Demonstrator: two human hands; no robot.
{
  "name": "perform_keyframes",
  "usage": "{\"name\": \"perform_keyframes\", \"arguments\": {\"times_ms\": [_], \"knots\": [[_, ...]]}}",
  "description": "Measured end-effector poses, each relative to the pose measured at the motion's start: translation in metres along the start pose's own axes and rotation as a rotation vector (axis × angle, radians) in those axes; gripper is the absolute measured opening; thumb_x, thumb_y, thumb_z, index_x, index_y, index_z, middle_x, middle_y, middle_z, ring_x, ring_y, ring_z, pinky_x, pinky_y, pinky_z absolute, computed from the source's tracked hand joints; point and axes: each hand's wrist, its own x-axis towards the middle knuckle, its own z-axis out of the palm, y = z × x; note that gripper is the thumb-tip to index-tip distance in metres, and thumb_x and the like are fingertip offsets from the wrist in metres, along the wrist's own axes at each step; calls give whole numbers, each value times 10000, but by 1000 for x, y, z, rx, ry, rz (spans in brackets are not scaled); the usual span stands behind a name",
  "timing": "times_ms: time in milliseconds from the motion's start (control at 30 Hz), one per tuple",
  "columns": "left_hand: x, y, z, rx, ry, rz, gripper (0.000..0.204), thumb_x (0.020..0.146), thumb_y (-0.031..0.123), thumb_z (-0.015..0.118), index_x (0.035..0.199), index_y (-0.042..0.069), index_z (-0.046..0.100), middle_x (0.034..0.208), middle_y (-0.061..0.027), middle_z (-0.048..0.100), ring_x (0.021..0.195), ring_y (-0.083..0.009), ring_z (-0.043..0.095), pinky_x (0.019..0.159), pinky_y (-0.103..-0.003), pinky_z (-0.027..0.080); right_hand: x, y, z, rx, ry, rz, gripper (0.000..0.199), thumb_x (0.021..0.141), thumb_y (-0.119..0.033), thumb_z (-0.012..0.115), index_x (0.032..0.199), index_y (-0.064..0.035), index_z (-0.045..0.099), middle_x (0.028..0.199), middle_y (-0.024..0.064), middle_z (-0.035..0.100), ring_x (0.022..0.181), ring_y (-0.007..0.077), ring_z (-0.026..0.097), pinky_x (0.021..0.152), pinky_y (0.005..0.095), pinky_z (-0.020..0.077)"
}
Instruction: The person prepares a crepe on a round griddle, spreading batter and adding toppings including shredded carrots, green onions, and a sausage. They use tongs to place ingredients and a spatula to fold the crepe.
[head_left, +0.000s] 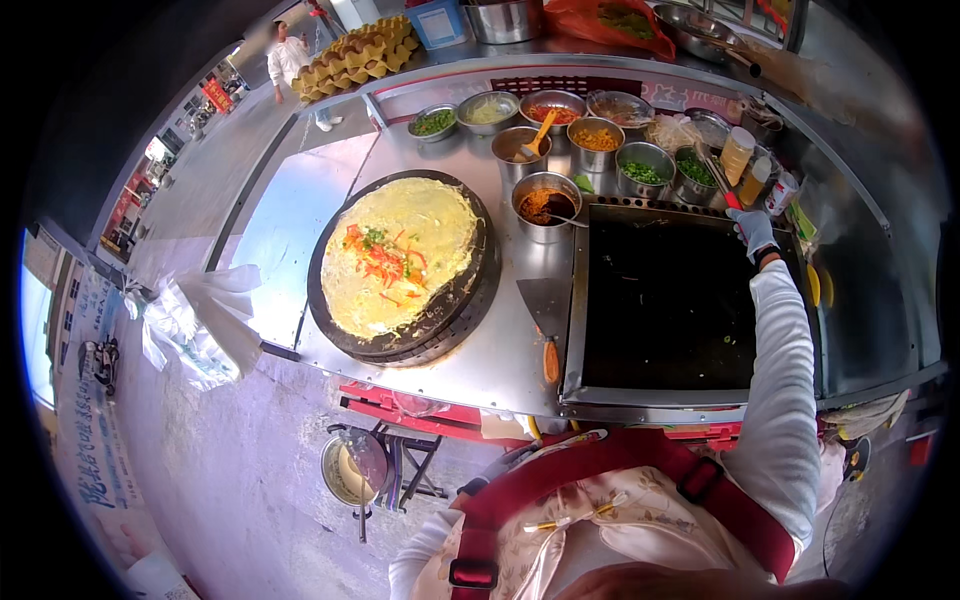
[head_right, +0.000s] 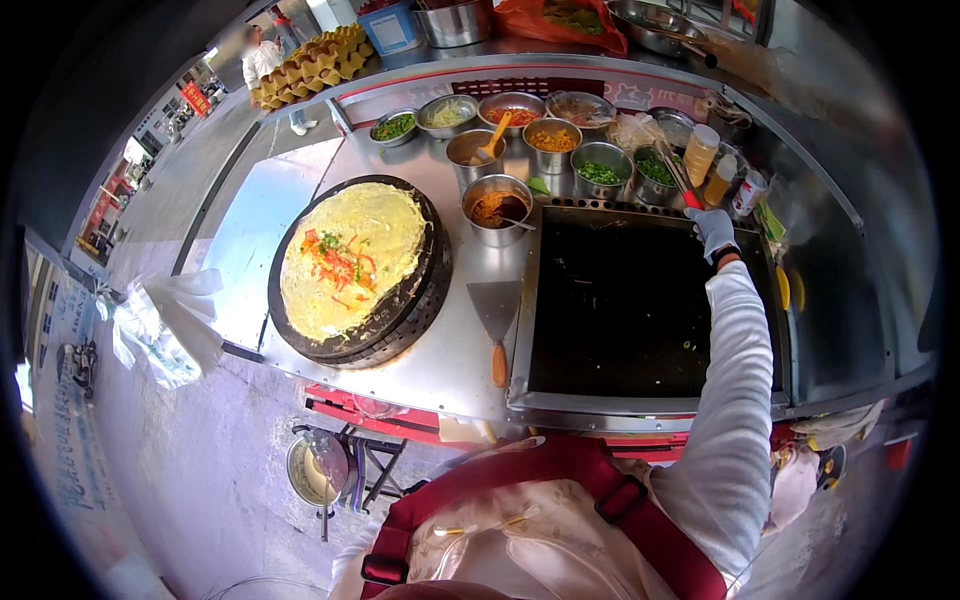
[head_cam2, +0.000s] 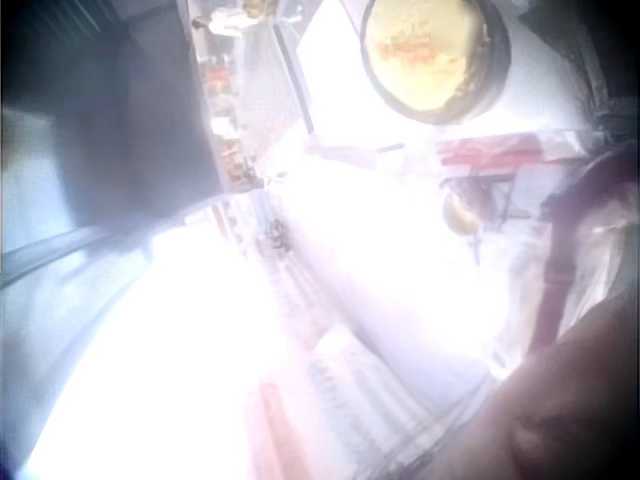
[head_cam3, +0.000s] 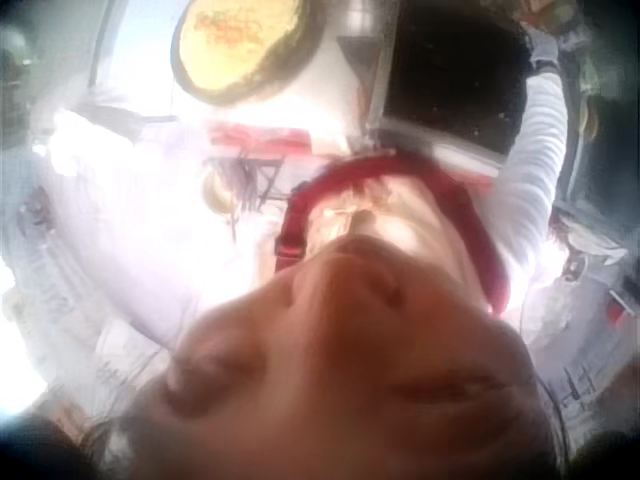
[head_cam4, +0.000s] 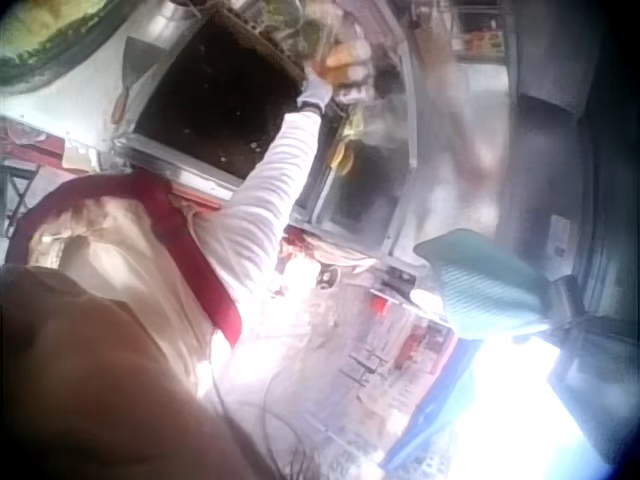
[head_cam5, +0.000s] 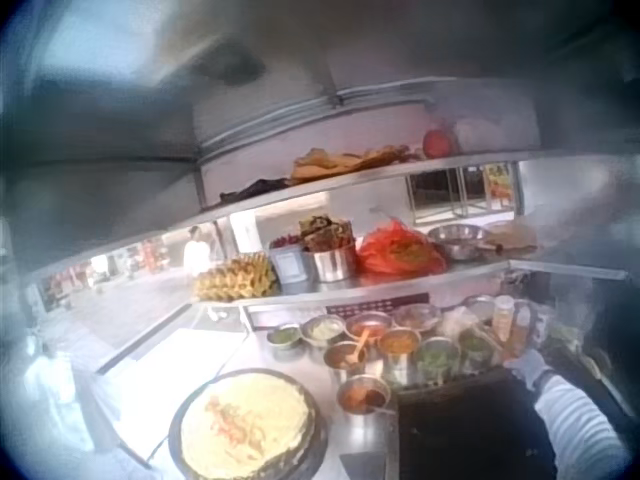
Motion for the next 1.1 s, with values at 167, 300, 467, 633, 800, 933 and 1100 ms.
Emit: {"name": "perform_keyframes", "arguments": {"times_ms": [167,300,467,633,800,933,1100], "knots": [[5,-15,-4,66,19,82,364,880,144,557,1222,26,522,1013,-111,634,892,-166,594,815,-271,466,6,0,2,-35,14,-38,303,758,-279,742,806,-8,615,550,6,503,436,119,433,422,281,344],[10,-28,-7,184,29,165,386,875,129,551,1242,22,497,1028,-127,626,913,-178,593,821,-282,470,18,8,4,-175,28,-100,351,750,-330,738,765,3,628,551,24,521,447,134,462,432,288,361],[17,-42,-26,344,13,196,416,870,111,543,1268,16,466,1047,-147,617,938,-192,592,828,-296,474,23,12,5,-113,0,-168,328,768,-337,717,685,-39,608,538,-2,508,421,133,427,429,294,341],[-3,28,-7,-217,26,-261,487,849,108,594,1290,3,416,1065,-160,613,932,-224,602,821,-317,485,15,20,-9,-279,141,-305,362,769,-362,686,841,-13,622,648,93,600,568,251,562,554,353,427],[-26,72,10,-490,-18,-209,301,809,68,546,1089,-42,572,1007,-137,630,916,-195,600,838,-281,467,13,36,-7,-526,330,-485,497,740,-436,651,1010,-20,613,927,235,639,908,398,597,770,442,463],[-14,35,2,-632,-12,-186,283,802,71,553,1063,-34,582,973,-137,638,890,-196,607,827,-290,475,10,34,-5,-656,289,-454,517,731,-428,662,1063,-37,598,925,228,642,890,392,607,763,441,471],[-15,42,4,-612,-24,-176,281,789,55,571,1059,-19,591,976,-140,639,897,-202,610,827,-295,477,7,33,-2,-679,294,-448,509,735,-401,670,1077,-33,589,933,231,640,895,392,605,764,440,469]]}}
